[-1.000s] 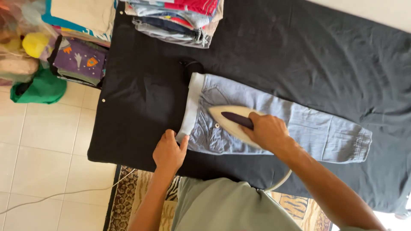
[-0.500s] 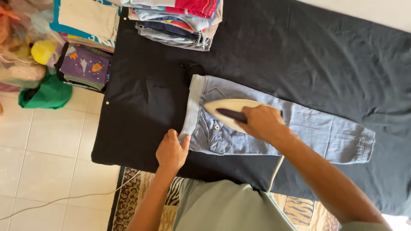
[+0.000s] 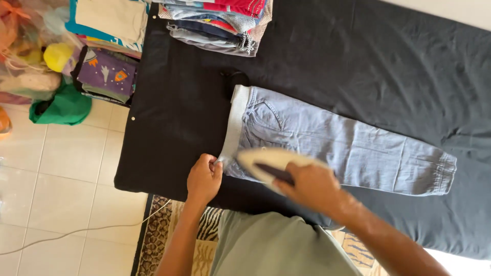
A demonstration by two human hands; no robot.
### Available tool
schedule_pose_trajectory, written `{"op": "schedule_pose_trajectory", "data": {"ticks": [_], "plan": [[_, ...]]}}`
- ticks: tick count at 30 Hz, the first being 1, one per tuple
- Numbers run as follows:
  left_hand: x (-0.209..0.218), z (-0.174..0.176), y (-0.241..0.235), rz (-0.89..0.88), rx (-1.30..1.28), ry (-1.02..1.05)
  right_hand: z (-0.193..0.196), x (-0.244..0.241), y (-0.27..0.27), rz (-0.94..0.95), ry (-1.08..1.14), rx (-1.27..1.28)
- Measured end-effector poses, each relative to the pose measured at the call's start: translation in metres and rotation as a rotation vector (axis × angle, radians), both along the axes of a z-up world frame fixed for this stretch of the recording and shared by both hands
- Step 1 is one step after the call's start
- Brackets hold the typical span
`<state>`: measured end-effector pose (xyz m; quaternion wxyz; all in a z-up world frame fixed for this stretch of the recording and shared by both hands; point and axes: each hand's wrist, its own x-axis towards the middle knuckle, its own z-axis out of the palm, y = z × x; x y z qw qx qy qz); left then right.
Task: Ironing a pair of light blue pants on an ironing board.
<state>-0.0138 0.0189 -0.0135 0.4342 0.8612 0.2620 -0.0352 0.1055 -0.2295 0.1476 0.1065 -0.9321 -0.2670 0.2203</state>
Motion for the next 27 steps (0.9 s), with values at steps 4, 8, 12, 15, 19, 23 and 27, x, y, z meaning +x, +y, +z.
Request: {"op": "schedule_pose_trajectory", "data": {"ticks": [4,8,12,15,19,23,27], "plan": [[-0.004,-0.003,-0.001,-0.025,0.017,0.045,-0.011,-0.026,0.003,-0.055,0.224,-0.135],[-0.004,-0.003,0.001,-0.011,-0.002,0.039,-0.025,-0.030,-0.012,-0.056,0.249,-0.140],[0.000,-0.001,-0.001,-0.049,0.077,0.068,-0.019,-0.040,0.001,-0.135,0.161,-0.143],[0.002,-0.002,0.003,-0.044,0.039,0.107,-0.020,-0.038,0.008,0.048,0.265,-0.135],[-0.004,-0.004,0.004,-0.049,0.013,0.064,-0.020,-0.028,-0.007,-0.031,0.247,-0.137],[-0.005,0.000,0.008,-0.031,-0.057,-0.008,-0.009,-0.009,-0.054,-0.255,0.294,-0.201],[-0.004,0.031,-0.008,0.019,0.116,-0.080,0.003,-0.003,-0.085,-0.421,0.326,-0.189]]}}
